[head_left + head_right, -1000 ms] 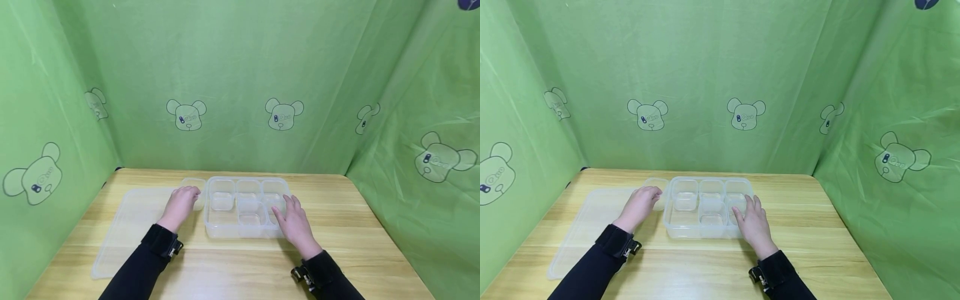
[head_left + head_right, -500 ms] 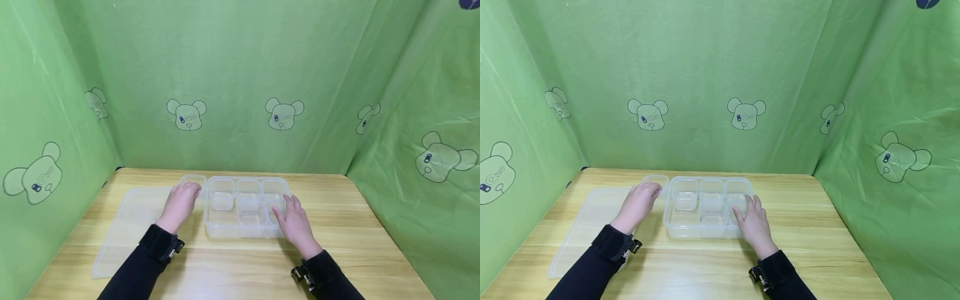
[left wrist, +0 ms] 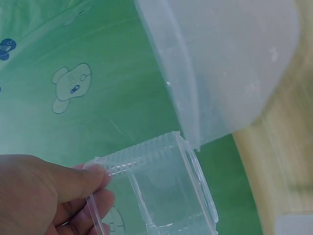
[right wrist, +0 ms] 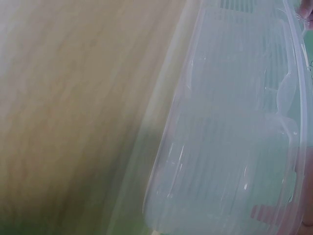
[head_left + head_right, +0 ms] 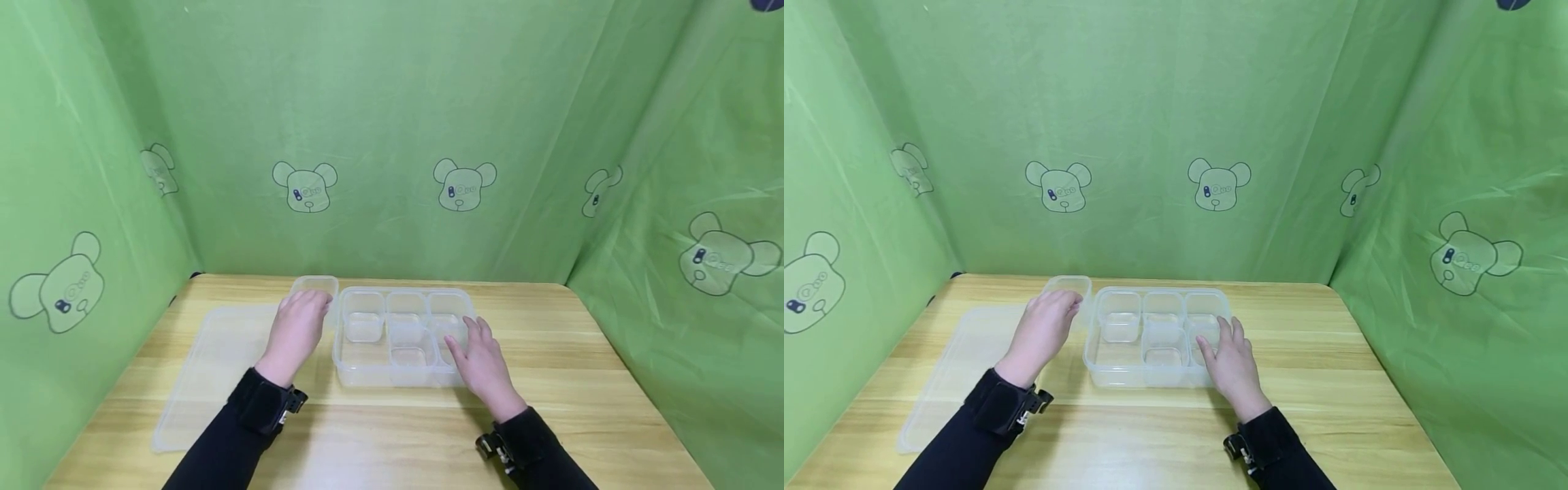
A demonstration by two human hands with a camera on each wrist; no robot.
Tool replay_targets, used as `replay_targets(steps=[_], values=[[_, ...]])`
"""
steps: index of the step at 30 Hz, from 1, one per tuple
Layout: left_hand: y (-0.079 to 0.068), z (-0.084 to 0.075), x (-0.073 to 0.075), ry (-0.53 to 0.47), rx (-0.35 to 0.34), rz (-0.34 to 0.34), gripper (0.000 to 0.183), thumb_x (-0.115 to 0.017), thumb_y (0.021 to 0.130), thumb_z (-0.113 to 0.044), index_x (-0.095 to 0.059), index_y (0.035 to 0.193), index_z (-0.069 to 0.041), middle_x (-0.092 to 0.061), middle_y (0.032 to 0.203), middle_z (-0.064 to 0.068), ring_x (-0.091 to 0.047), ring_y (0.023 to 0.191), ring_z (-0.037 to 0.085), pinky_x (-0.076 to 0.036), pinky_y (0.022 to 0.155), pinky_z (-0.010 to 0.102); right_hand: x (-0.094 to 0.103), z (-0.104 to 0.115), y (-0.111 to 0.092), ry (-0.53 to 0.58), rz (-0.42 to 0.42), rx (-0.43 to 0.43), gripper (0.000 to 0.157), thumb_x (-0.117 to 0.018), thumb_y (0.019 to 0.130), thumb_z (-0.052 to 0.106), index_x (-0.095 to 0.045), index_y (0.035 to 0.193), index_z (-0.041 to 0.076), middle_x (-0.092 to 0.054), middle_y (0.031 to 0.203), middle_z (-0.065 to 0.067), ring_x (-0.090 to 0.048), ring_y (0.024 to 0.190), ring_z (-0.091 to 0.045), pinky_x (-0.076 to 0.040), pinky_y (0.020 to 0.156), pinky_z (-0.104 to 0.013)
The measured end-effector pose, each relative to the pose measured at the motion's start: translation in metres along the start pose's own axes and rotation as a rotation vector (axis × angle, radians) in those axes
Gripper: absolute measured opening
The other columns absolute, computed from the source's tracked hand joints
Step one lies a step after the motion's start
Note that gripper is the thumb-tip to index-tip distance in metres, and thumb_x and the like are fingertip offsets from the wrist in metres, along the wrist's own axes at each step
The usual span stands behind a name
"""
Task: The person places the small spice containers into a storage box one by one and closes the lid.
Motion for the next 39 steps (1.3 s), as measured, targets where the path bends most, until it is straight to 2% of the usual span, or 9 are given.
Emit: replay_targets(steps=[7, 15, 19, 26, 32, 39], values=[[-0.002, -0.01, 0.008, -0.025, -0.013, -0.037, 0.016, -0.07, 0.091, -0.007, -0.07, 0.107, -0.005, -0.072, 0.103, 0.01, -0.065, 0.096, 0.029, -0.049, 0.085, 0.044, 0.0, 0.002, -0.003, 0.004, -0.02, 0.023, 0.073, -0.043, 0.105, 0.047, -0.027, 0.152, -0.006, -0.018, 0.155, -0.037, -0.036, 0.129, -0.061, -0.032, 0.106, -0.068], [-0.005, -0.026, 0.013, -0.063, -0.058, -0.056, 0.016, -0.069, 0.092, -0.007, -0.07, 0.108, -0.005, -0.072, 0.101, 0.009, -0.064, 0.096, 0.028, -0.049, 0.088, 0.044, -0.003, -0.002, 0.0, 0.004, -0.008, 0.011, 0.074, -0.042, 0.105, 0.05, -0.026, 0.153, -0.004, -0.016, 0.157, -0.035, -0.036, 0.13, -0.06, -0.032, 0.107, -0.067], [-0.008, -0.036, 0.011, -0.059, -0.096, -0.057, 0.017, -0.069, 0.092, -0.006, -0.069, 0.109, -0.005, -0.072, 0.101, 0.008, -0.064, 0.096, 0.027, -0.049, 0.092, 0.045, -0.003, -0.002, 0.001, 0.002, -0.007, 0.01, 0.074, -0.041, 0.105, 0.05, -0.026, 0.153, -0.004, -0.016, 0.157, -0.035, -0.036, 0.13, -0.06, -0.032, 0.107, -0.067], [-0.012, -0.055, 0.007, -0.068, -0.156, -0.065, 0.017, -0.069, 0.092, -0.006, -0.069, 0.109, -0.005, -0.072, 0.101, 0.006, -0.065, 0.094, 0.024, -0.051, 0.085, 0.039, -0.002, -0.002, 0.001, 0.004, -0.001, 0.006, 0.075, -0.041, 0.105, 0.05, -0.024, 0.153, -0.004, -0.015, 0.157, -0.035, -0.035, 0.131, -0.061, -0.031, 0.107, -0.068], [-0.015, -0.068, 0.003, -0.08, -0.188, -0.061, 0.018, -0.069, 0.092, -0.007, -0.069, 0.111, -0.006, -0.072, 0.102, 0.005, -0.064, 0.094, 0.021, -0.05, 0.084, 0.035, -0.003, -0.003, 0.001, 0.004, -0.002, 0.005, 0.075, -0.04, 0.105, 0.051, -0.024, 0.154, -0.004, -0.015, 0.157, -0.035, -0.034, 0.131, -0.061, -0.03, 0.108, -0.068], [-0.022, -0.079, 0.001, -0.092, -0.246, -0.105, 0.019, -0.071, 0.091, -0.006, -0.069, 0.109, -0.007, -0.072, 0.099, 0.004, -0.065, 0.091, 0.019, -0.05, 0.08, 0.032, -0.003, -0.003, 0.003, 0.003, -0.001, 0.004, 0.075, -0.04, 0.105, 0.051, -0.024, 0.154, -0.003, -0.015, 0.157, -0.035, -0.034, 0.132, -0.06, -0.03, 0.108, -0.068]])
Point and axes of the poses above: each hand's wrist, its own y-axis towards the middle knuckle, its own x-axis out of the back of the hand, z = x × y, the point moved 9 cm from there along y, towards the middle knuckle
